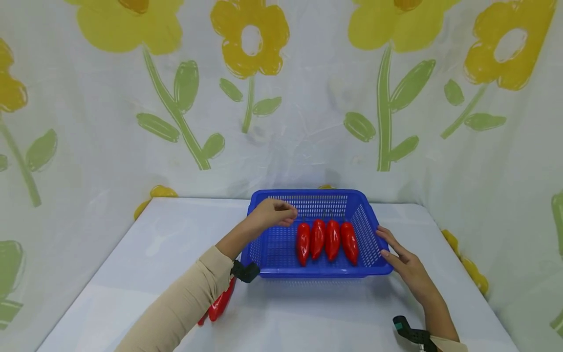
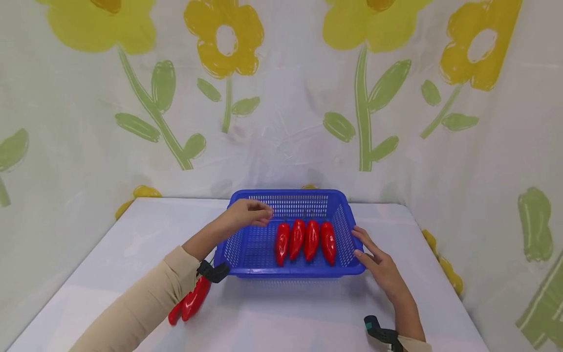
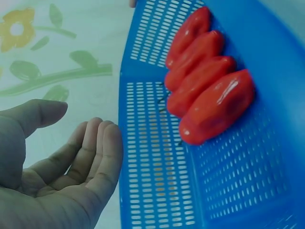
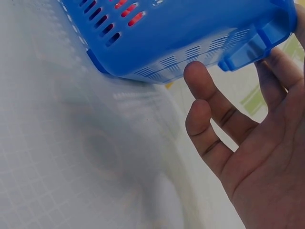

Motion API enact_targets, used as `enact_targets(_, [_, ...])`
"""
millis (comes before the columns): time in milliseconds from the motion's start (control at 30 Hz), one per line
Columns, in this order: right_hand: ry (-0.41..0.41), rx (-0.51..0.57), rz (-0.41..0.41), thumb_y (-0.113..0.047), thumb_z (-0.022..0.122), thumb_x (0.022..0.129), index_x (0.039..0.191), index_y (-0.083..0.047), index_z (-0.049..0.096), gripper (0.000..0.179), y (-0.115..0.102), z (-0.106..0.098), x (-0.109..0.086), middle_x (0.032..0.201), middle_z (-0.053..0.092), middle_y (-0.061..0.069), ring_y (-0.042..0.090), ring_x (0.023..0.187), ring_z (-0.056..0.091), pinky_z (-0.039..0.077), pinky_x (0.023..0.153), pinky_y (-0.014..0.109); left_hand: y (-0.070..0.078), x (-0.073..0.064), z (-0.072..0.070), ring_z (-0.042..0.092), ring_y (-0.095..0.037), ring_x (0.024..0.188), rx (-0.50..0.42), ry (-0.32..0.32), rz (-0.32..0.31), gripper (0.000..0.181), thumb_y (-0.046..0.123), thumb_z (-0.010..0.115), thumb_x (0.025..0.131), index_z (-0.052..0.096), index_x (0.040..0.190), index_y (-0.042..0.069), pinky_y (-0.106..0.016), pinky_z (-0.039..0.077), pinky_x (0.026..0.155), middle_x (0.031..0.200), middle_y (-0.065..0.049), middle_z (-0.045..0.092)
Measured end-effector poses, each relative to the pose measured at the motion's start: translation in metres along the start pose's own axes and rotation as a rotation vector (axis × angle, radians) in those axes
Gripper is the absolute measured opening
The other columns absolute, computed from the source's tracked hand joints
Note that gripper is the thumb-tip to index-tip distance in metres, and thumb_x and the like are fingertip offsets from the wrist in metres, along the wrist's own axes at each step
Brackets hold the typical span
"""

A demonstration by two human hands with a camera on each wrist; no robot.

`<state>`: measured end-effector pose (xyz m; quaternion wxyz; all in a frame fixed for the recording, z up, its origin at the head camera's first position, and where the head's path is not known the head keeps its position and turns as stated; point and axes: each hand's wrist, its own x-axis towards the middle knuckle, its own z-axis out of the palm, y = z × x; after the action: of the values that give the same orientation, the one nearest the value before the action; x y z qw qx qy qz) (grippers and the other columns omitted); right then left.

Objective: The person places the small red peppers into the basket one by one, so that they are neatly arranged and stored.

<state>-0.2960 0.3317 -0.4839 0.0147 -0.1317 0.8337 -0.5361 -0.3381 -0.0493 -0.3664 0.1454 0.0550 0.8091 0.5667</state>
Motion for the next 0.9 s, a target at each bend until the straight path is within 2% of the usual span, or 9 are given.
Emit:
enact_targets(133, [0.002,0.002,-0.005,-0.029,0.052,0.104,0.156,-0.026,0.037,0.054,0.001,0.002,-0.002,0.165,0.020,-0.003,0.042,0.150,0.010,0.028,0.101,0.074,-0.008,-0.007,-0.002,0.070,-0.026,0.099,-0.005,0.014,0.028,0.026,0.022,0.068,0.097,0.069,0.115,0.003,-0.037,0.056,0.091,0.110,-0.013,0.070])
enact_targets(333, [0.003,-0.006,-0.004,-0.029,0.052,0.105,0.156,-0.028,0.037,0.053,0.002,0.002,-0.001,0.165,0.020,-0.005,0.041,0.150,0.010,0.028,0.102,0.074,-0.021,-0.016,-0.006,0.071,-0.023,0.098,-0.033,0.044,0.060,0.027,0.019,0.066,0.098,0.068,0.119,0.002,-0.036,0.057,0.089,0.111,-0.015,0.069])
enact_targets(533, [-0.005,0.011,-0.016,-0.027,0.050,0.106,0.156,-0.027,0.037,0.052,0.005,0.002,-0.001,0.165,0.019,-0.008,0.037,0.151,0.009,0.026,0.104,0.073,-0.030,-0.021,-0.011,0.070,-0.026,0.101,-0.049,0.073,0.049,0.025,0.019,0.065,0.098,0.069,0.117,0.004,-0.036,0.057,0.089,0.110,-0.013,0.070])
enact_targets(667, [-0.008,0.012,-0.015,-0.028,0.050,0.106,0.156,-0.027,0.037,0.051,0.005,0.002,-0.001,0.165,0.020,-0.008,0.036,0.151,0.009,0.026,0.104,0.072,-0.035,-0.026,-0.015,0.070,-0.025,0.101,-0.094,0.083,0.042,0.024,0.019,0.065,0.098,0.068,0.118,0.005,-0.036,0.056,0.091,0.110,-0.012,0.070])
enact_targets(900, [-0.007,0.004,-0.025,-0.026,0.050,0.106,0.156,-0.027,0.038,0.051,0.003,0.000,0.000,0.165,0.020,-0.008,0.033,0.152,0.009,0.025,0.104,0.075,-0.043,-0.036,-0.019,0.069,-0.027,0.104,-0.146,0.124,0.046,0.032,0.023,0.064,0.099,0.065,0.123,0.002,-0.038,0.054,0.095,0.117,-0.014,0.068])
